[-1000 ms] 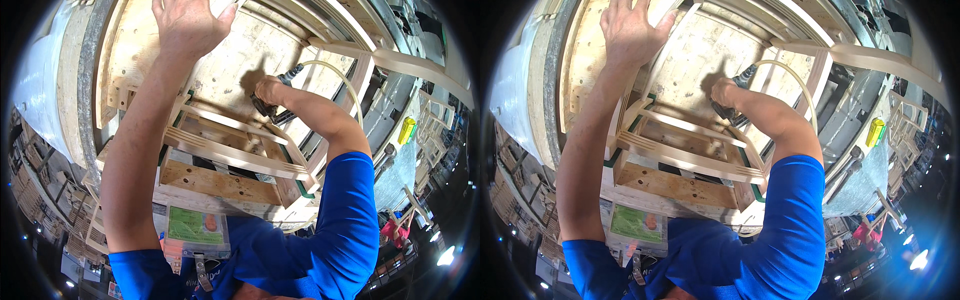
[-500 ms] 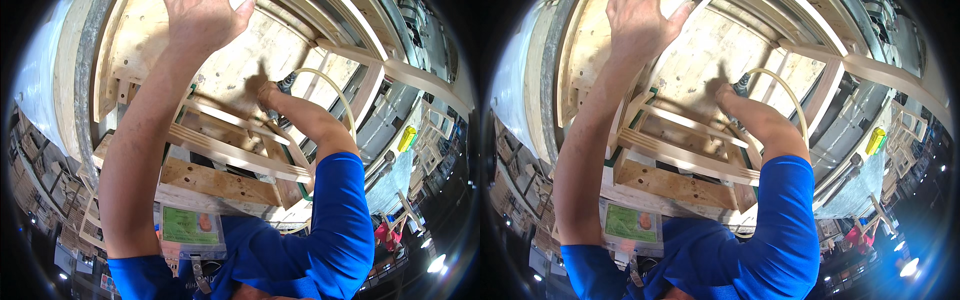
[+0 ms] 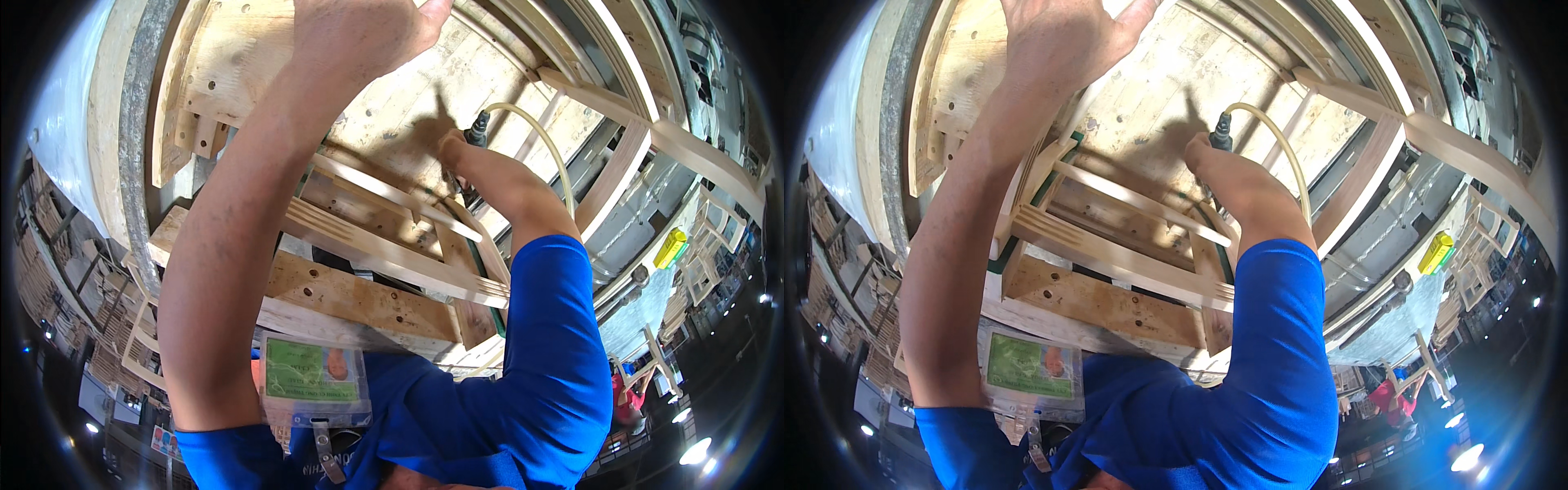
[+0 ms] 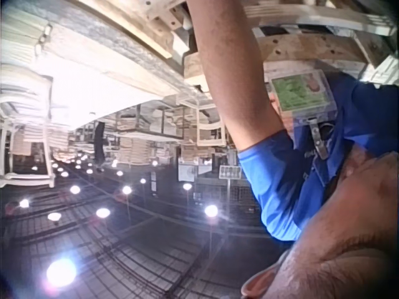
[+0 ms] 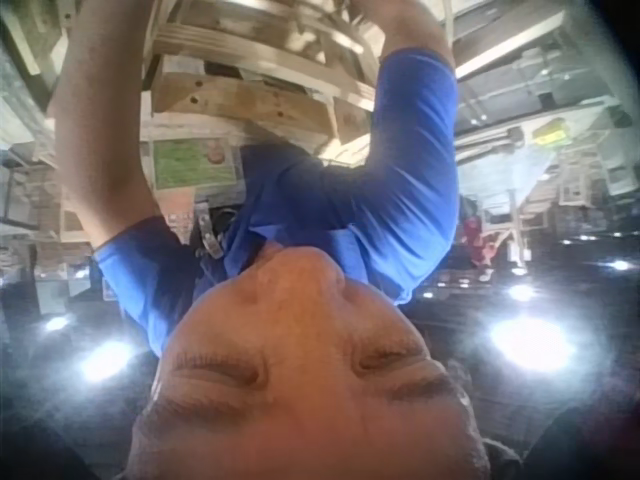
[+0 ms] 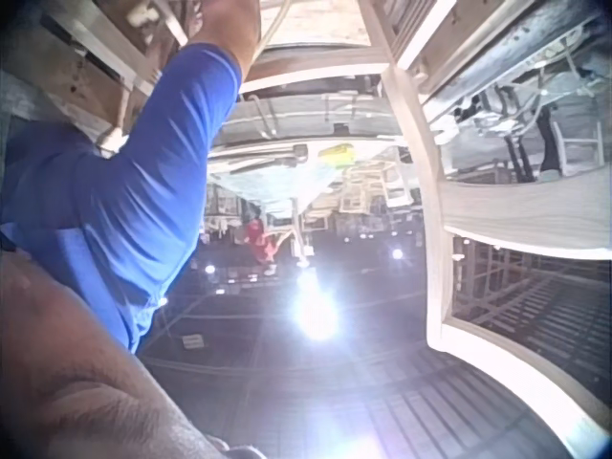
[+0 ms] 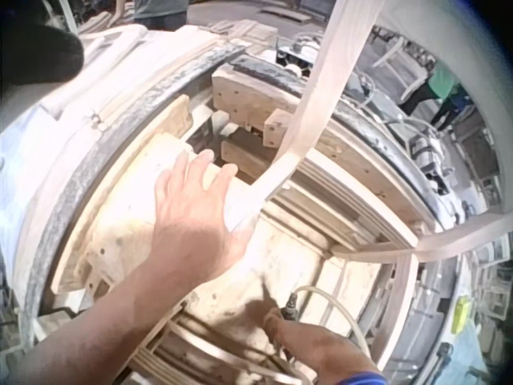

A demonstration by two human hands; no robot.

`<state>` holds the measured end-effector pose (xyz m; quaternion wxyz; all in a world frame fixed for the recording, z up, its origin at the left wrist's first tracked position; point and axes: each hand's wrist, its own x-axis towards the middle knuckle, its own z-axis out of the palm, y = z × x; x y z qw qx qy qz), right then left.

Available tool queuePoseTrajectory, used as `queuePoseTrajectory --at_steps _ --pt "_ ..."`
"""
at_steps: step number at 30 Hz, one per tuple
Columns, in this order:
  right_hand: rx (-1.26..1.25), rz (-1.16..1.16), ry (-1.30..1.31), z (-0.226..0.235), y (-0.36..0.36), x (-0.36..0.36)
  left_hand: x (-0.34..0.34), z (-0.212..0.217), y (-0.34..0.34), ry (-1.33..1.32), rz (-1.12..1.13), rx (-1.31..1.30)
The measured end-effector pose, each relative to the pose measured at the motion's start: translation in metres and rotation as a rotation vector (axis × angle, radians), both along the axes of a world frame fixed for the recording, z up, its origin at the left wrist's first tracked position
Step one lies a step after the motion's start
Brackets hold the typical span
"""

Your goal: The person assembles a wooden chair frame by fitting the backrest and seat rails into place. They use a pneumatic nail gun to fasten the joints and then move the completed frame to the floor.

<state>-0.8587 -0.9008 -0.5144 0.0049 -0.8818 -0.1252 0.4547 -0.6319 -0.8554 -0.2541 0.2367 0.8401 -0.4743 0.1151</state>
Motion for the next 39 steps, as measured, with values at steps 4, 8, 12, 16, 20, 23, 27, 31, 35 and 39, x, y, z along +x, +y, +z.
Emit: queuePoseTrajectory --at_steps 4,8,12,16,20,23,27,31,35,39 --pt "-0.001 -0.011 -0.043 -0.002 0.0 0.0 0.001 -0.001 0.002 -0.012 -0.015 -0.021" --pt "-0.003 -0.025 -0.082 -0.002 -0.006 0.002 0.003 -0.002 0.001 -0.03 -0.014 -0.011" --pt "-0.001 -0.029 -0.103 0.0 -0.013 0.004 0.004 -0.003 0.0 -0.081 0.008 -0.001" --pt "-0.002 -0.043 -0.085 0.009 -0.021 0.003 0.005 0.002 -0.001 -0.086 -0.007 0.011" --pt "-0.017 -0.047 0.128 0.039 -0.031 -0.01 0.003 0.01 -0.007 -0.002 -0.005 -0.006" --pt "-0.078 -0.005 0.443 0.08 -0.046 -0.017 0.002 0.009 -0.003 -0.012 0.015 0.06" --pt "0.028 -0.666 0.449 0.11 -0.079 -0.012 0.003 0.004 -0.002 -0.015 0.046 0.083" --pt "0.859 -1.867 0.455 0.074 -0.073 -0.058 -0.001 0.008 -0.007 0.019 0.021 0.136" --pt "2.086 -2.556 0.707 0.043 -0.045 -0.069 0.001 0.016 -0.009 0.034 0.057 0.23" --pt "2.461 -2.884 0.403 0.029 -0.049 -0.049 -0.003 0.021 -0.009 0.039 0.07 0.299"
